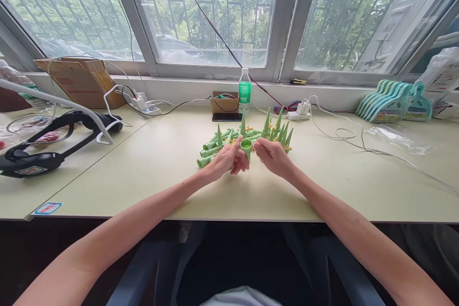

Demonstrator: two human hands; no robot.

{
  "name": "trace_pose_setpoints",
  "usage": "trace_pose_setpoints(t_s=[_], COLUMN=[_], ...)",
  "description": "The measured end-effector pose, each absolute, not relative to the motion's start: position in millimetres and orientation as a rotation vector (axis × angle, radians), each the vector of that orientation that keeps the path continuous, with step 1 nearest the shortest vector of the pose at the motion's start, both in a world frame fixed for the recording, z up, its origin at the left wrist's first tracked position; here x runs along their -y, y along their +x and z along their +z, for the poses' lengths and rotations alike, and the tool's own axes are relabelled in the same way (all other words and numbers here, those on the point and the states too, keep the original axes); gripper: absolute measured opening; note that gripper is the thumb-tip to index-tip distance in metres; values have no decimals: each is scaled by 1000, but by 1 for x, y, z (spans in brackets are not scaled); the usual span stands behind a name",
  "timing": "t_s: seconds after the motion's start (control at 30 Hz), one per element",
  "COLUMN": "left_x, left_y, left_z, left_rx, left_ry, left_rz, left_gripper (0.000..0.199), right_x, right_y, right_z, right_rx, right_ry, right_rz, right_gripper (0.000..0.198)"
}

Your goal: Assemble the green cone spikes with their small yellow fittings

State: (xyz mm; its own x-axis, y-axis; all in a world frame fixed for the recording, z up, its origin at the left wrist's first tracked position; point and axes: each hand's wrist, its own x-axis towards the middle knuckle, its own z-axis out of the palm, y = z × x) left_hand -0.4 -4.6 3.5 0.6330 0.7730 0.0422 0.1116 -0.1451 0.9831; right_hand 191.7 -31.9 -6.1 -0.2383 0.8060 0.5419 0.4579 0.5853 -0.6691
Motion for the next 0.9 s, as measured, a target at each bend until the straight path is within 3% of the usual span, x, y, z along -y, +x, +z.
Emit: trace_pose_setpoints(t_s=[0.9], left_x=[5], left_y=[-1], left_z=[-3], left_rx=[-701], left_ry=[1623], left_rz=[673], left_gripper=[65], right_x=[27], right_y=[196], right_z=[-10], right_rx=[1859], right_ry=[-1024], right_rz=[603], right_gripper=[39])
